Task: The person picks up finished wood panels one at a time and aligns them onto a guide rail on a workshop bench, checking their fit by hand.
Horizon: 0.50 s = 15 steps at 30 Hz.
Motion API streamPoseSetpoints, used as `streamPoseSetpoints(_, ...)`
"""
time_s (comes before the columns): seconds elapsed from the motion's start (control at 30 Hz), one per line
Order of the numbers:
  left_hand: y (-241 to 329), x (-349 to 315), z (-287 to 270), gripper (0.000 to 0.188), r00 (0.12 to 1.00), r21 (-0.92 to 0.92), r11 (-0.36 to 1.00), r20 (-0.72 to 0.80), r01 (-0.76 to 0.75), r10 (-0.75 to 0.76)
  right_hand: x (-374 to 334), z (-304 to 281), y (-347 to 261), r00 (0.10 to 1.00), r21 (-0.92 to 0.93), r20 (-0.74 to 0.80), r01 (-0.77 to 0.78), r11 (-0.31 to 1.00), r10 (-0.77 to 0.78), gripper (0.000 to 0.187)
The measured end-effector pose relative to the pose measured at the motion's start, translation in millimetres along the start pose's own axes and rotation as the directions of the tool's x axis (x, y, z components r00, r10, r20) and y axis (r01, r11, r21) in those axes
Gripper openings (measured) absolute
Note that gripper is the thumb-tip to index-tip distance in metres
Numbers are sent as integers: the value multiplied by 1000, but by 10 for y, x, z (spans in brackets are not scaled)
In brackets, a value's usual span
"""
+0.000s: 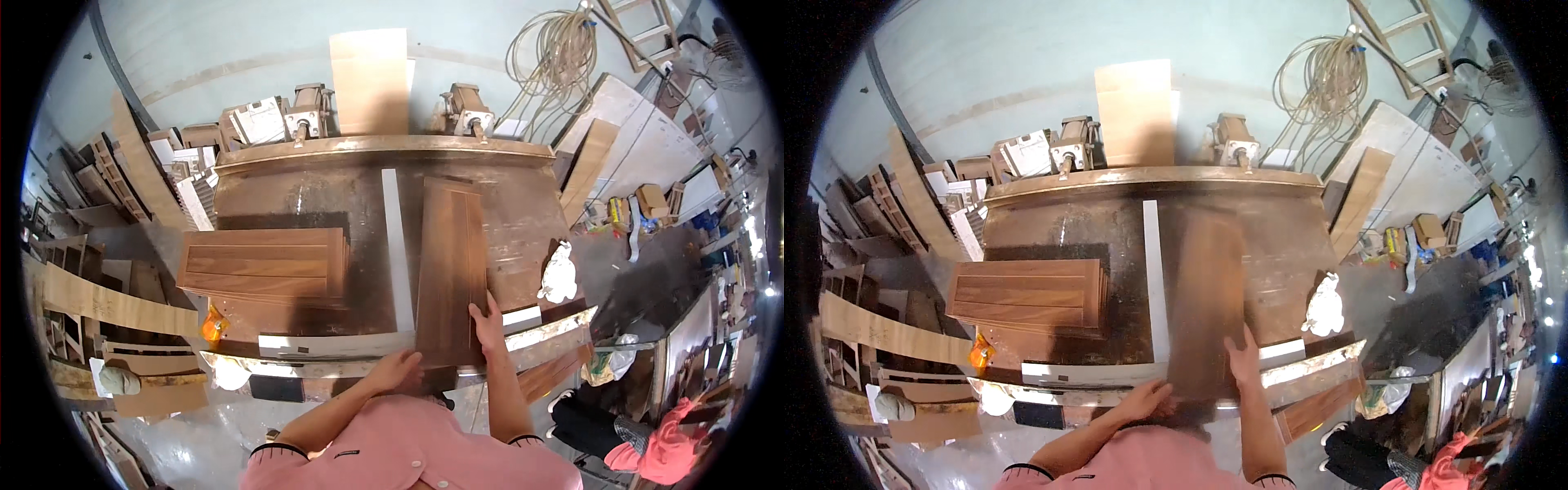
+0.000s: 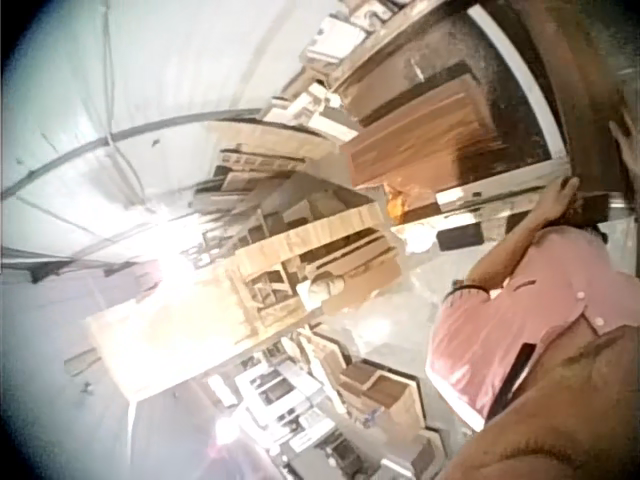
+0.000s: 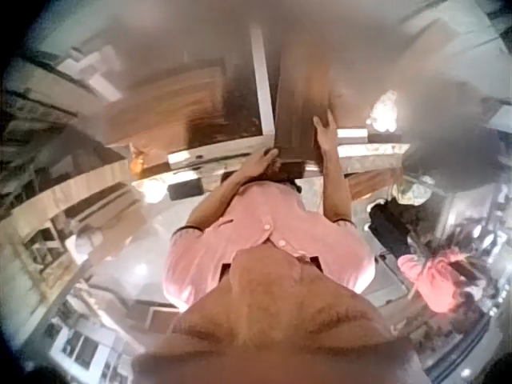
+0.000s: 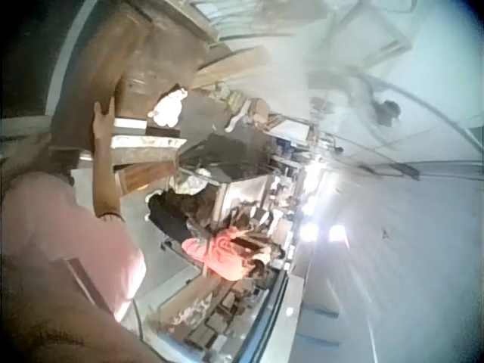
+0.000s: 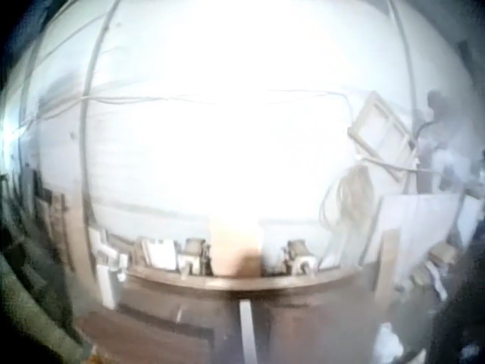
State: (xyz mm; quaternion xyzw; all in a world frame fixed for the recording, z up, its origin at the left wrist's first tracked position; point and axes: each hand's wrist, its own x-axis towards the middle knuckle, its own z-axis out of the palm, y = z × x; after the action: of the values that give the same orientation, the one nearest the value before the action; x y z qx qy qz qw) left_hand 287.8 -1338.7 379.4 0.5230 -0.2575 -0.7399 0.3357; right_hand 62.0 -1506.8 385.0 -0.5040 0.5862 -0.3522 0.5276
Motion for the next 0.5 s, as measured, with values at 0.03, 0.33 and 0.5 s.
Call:
streamPoseSetpoints(0.03, 48, 103, 0, 45, 998, 270, 962, -35, -43, 54, 95, -20, -1, 995, 53, 10, -95, 994, 95, 60)
streamPoseSetpoints(0.33, 817, 906, -436, 39, 780, 645, 757, -526, 105, 340, 1284, 128, -40, 995, -285, 76, -36, 958, 60, 72)
streamPoseSetpoints(0.5, 862, 1644, -676, 50, 653, 727, 686, -505, -32, 564, 1568, 159, 192, 969, -625, 139, 247, 741, -206, 75)
